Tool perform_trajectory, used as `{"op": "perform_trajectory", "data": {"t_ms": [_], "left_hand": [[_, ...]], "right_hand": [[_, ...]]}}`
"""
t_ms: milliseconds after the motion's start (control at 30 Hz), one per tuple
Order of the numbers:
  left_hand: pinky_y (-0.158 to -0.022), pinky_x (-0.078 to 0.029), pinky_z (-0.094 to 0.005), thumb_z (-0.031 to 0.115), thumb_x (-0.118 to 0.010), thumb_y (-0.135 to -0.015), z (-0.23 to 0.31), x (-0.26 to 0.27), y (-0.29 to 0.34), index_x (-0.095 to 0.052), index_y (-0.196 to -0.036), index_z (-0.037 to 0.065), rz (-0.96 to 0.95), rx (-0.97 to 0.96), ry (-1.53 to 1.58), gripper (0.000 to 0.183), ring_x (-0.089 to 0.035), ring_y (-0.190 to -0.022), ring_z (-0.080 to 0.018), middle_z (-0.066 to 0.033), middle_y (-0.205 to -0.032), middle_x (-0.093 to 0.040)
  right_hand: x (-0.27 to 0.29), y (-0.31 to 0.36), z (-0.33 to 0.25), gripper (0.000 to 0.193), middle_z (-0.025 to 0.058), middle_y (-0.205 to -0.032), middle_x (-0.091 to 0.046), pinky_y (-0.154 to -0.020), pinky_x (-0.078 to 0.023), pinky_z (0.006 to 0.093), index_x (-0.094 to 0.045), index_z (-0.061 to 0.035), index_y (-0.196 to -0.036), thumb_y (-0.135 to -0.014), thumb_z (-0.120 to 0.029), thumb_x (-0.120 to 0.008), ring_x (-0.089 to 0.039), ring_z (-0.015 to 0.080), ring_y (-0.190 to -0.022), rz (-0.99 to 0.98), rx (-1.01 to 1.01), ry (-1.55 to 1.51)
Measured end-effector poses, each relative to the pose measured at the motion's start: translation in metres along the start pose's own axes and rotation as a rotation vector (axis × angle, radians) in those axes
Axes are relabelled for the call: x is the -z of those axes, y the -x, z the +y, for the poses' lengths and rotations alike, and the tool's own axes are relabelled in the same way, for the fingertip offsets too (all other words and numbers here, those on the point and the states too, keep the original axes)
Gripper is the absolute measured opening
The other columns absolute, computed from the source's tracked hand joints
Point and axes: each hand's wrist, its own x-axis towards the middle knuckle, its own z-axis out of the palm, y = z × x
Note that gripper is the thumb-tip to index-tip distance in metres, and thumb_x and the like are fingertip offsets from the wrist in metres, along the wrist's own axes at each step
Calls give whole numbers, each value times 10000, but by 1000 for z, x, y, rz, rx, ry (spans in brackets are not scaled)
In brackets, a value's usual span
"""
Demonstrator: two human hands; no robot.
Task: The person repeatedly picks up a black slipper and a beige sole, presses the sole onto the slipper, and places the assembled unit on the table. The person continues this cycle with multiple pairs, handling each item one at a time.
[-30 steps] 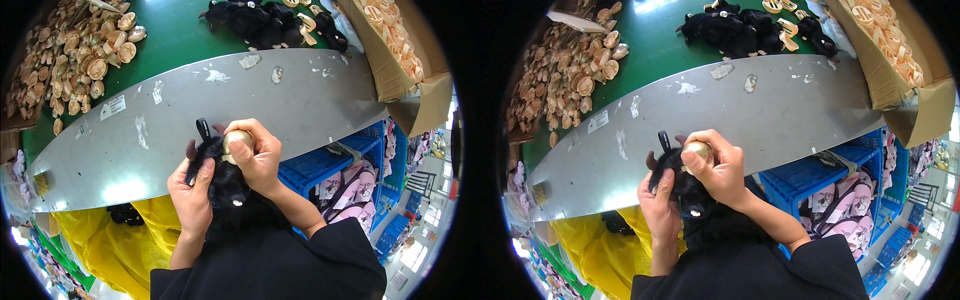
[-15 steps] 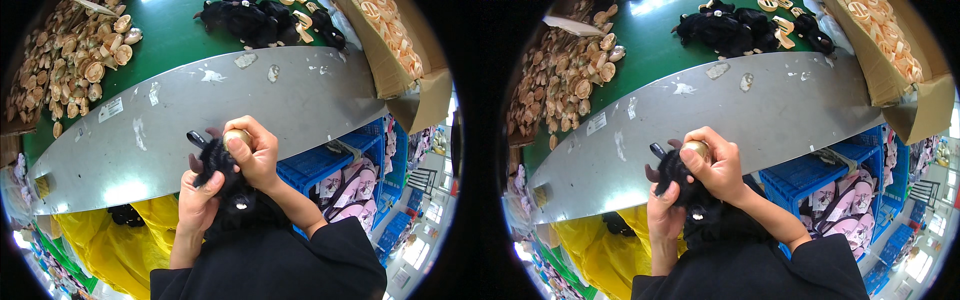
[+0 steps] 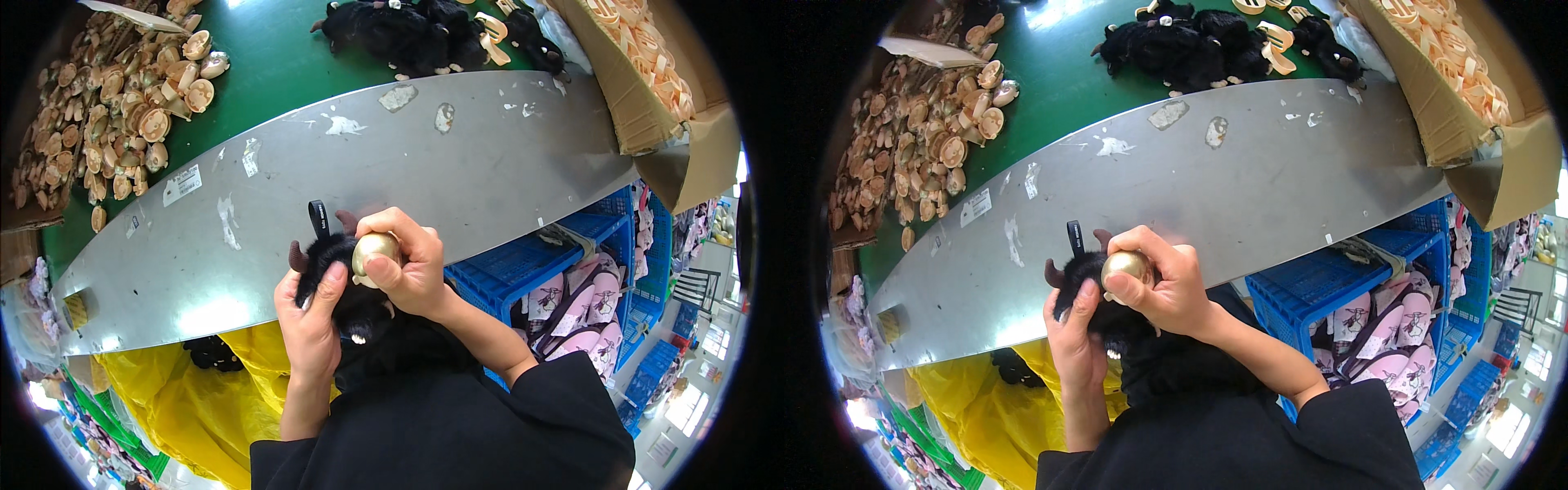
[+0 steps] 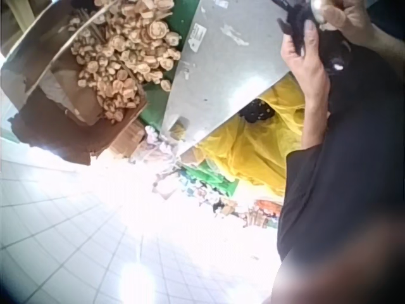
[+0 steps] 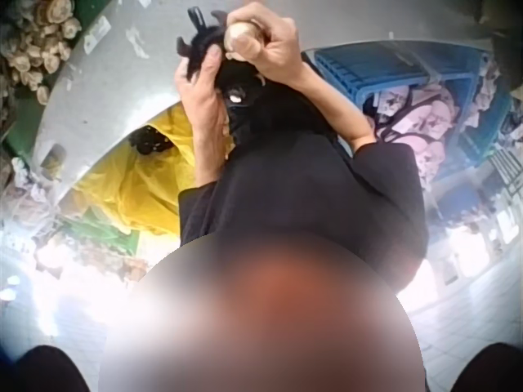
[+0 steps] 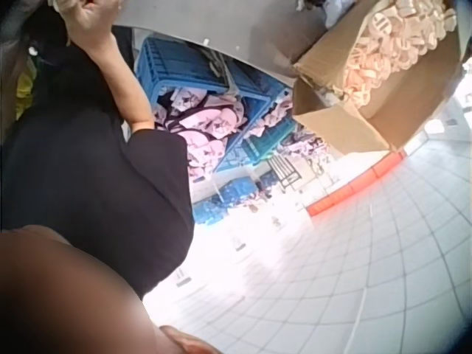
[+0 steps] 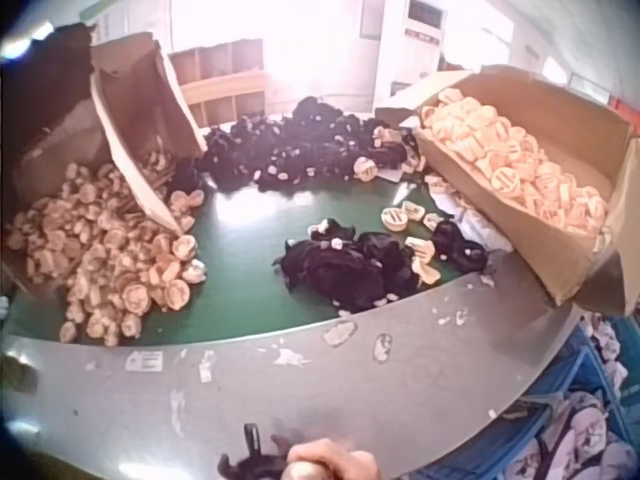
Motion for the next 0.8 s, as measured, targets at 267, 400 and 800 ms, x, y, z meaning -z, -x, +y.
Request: {"op": "perform_trajectory", "data": {"t_ms": [267,400,800], "left_hand": [[-809,-480,-223,78,-684,-997,-3,3,2,-704,-1130,-27,7,-55,-32,171,-609,-878,-72,-15,-991,-700],[-806,-469,-220,74,-684,-995,-3,6,2,-720,-1101,-31,29,-98,-131,153,-590,-881,-61,-2,-965,-696],[-725,-422,-200,96,-688,-997,-2,-5,7,-693,-1045,-40,99,-294,-446,144,-518,-821,-52,37,-883,-638]], "right_hand": [[-3,-1,3,395,20,-770,-642,-580,-461,210,-647,-37,-1038,-936,-398,-772,-566,62,-645,36,85,47],[-2,-3,0,416,34,-759,-640,-575,-473,220,-646,-37,-1031,-924,-415,-783,-581,81,-629,22,144,116],[-4,-7,6,411,70,-748,-681,-526,-513,259,-647,14,-1006,-892,-341,-820,-639,159,-550,146,524,626]]}}
